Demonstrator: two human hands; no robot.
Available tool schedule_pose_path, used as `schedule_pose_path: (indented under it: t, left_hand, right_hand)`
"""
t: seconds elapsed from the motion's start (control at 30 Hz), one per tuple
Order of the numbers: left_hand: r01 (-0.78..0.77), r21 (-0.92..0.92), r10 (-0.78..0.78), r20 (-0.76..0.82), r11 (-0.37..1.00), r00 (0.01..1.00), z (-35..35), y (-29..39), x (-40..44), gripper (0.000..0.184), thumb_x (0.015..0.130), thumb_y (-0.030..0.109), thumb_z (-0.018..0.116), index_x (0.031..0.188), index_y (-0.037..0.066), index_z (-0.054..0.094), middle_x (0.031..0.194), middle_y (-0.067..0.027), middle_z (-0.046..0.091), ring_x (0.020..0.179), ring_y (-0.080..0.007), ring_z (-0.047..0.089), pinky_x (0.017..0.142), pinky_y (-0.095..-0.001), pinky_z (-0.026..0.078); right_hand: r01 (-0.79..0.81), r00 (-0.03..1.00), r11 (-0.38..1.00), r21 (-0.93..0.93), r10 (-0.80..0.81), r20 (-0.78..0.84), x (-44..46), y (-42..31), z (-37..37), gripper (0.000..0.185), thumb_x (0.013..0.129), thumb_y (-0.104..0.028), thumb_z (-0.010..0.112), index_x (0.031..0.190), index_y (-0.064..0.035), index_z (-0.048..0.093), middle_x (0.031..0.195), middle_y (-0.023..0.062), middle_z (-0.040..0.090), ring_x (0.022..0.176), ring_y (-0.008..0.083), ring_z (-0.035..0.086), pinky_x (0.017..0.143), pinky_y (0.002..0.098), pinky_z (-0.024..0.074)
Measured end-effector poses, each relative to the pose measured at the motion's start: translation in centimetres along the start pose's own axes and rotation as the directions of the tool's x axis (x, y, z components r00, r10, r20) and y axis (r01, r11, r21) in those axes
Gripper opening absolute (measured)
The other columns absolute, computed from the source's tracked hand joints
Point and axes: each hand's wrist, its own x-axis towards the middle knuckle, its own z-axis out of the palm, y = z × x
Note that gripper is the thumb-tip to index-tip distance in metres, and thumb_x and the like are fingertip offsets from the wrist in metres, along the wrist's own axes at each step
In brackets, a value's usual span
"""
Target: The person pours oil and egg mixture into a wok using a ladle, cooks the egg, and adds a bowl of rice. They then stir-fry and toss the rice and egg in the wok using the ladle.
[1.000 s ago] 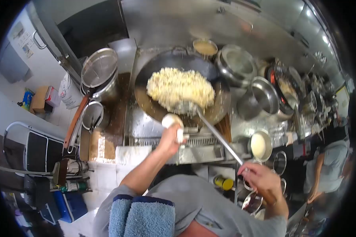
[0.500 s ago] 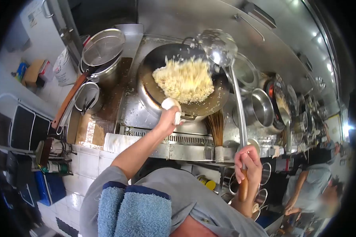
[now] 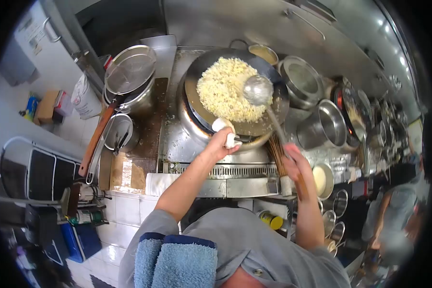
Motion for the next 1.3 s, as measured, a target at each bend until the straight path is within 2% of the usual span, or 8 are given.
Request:
schedule_pose_path:
  t: [0.17, 0.3, 0.43, 0.7, 0.77, 1.0, 1.1, 1.3]
  left_hand:
    - [0.093, 0.116, -0.094, 0.0, 0.989, 0.996, 0.0, 0.6, -1.1, 0.015, 0.08, 0.025, 0.056, 0.091, 0.015, 0.054, 0.08, -0.0021, 0.058, 0.076, -0.0188, 0.059, 0.06, -0.0335, 0.052]
    - [0.032, 0.088, -0.026, -0.068, 0.996, 0.997, 1.0, 0.6, -1.6, 0.014, 0.08, 0.026, 0.055, 0.088, 0.015, 0.056, 0.078, -0.0021, 0.059, 0.073, -0.0198, 0.06, 0.057, -0.0322, 0.051]
    - [0.069, 0.076, -0.068, -0.018, 0.995, 0.998, -0.2, 0.2, -0.5, 0.017, 0.079, 0.027, 0.055, 0.093, 0.016, 0.054, 0.086, -0.0032, 0.06, 0.078, -0.0235, 0.061, 0.065, -0.0347, 0.046]
    - [0.078, 0.134, -0.077, -0.013, 0.988, 0.997, -0.8, 0.2, -0.8, 0.017, 0.081, 0.027, 0.054, 0.092, 0.015, 0.055, 0.084, -0.0043, 0.06, 0.08, -0.0229, 0.06, 0.066, -0.0365, 0.049]
    - [0.062, 0.102, -0.061, -0.02, 0.993, 0.998, -0.2, 0.3, -0.5, 0.017, 0.081, 0.027, 0.054, 0.092, 0.015, 0.055, 0.085, -0.0048, 0.061, 0.08, -0.0231, 0.06, 0.067, -0.0371, 0.049]
    - [0.04, 0.026, -0.039, -0.032, 0.999, 0.999, 0.0, 0.0, -1.0, 0.013, 0.08, 0.022, 0.056, 0.09, 0.014, 0.055, 0.085, -0.0052, 0.06, 0.081, -0.0217, 0.058, 0.071, -0.0362, 0.047]
    - [0.064, -0.007, -0.065, -0.038, 0.998, 0.997, 0.1, 0.6, -2.0, 0.014, 0.08, 0.018, 0.055, 0.092, 0.012, 0.055, 0.092, -0.007, 0.061, 0.088, -0.0245, 0.059, 0.077, -0.0382, 0.048]
    - [-0.142, -0.077, 0.147, 0.068, 0.987, 0.987, 0.7, -1.5, 0.7, 0.016, 0.085, 0.011, 0.046, 0.101, 0.01, 0.049, 0.092, -0.009, 0.059, 0.083, -0.0233, 0.059, 0.068, -0.0385, 0.05]
  right_hand:
    - [0.024, 0.99, 0.765, -0.644, -0.106, -0.088, 2.3, -2.8, 6.4, 0.013, 0.095, -0.022, 0.046, 0.1, -0.0115, 0.053, 0.052, -0.0028, 0.036, 0.035, 0.0045, 0.033, 0.028, 0.0199, 0.0252]
    - [-0.125, 0.99, 0.987, 0.098, 0.118, 0.076, -1.6, -0.4, 0.5, 0.014, 0.095, -0.021, 0.045, 0.099, -0.0104, 0.053, 0.053, -0.002, 0.041, 0.034, 0.0046, 0.035, 0.027, 0.021, 0.0237]
    - [-0.048, 0.991, 0.848, -0.528, -0.026, -0.131, 6.0, -1.8, 4.7, 0.013, 0.094, -0.019, 0.048, 0.101, -0.0106, 0.055, 0.051, -0.0017, 0.04, 0.033, 0.0054, 0.034, 0.027, 0.0208, 0.0218]
    - [-0.066, 0.998, 0.997, -0.03, 0.066, 0.0, 4.6, 0.4, 1.6, 0.012, 0.094, -0.018, 0.047, 0.099, -0.0099, 0.054, 0.052, -0.0011, 0.043, 0.033, 0.0051, 0.037, 0.027, 0.0215, 0.0249]
    - [0.046, 0.999, 0.741, -0.67, -0.053, 0.01, 7.0, -0.7, 3.6, 0.014, 0.094, -0.019, 0.047, 0.102, -0.0111, 0.055, 0.054, -0.0024, 0.043, 0.035, 0.0043, 0.038, 0.029, 0.0202, 0.027]
    - [-0.137, 0.989, 0.989, -0.062, 0.14, 0.053, 3.5, 0.3, 1.4, 0.014, 0.093, -0.019, 0.046, 0.099, -0.0083, 0.053, 0.054, -0.0036, 0.04, 0.036, 0.006, 0.037, 0.029, 0.0212, 0.0306]
    - [0.034, 0.998, 0.576, -0.817, -0.062, -0.003, 5.0, -1.3, 3.4, 0.016, 0.093, -0.018, 0.047, 0.097, -0.0061, 0.055, 0.059, 0.0045, 0.051, 0.042, 0.0163, 0.048, 0.039, 0.0295, 0.0418]
    - [0.234, 0.932, 0.072, -0.969, -0.301, 0.203, -1.6, 3.8, -1.2, 0.02, 0.09, -0.016, 0.045, 0.103, -0.0076, 0.058, 0.082, 0.0187, 0.062, 0.074, 0.0366, 0.062, 0.065, 0.0442, 0.0472]
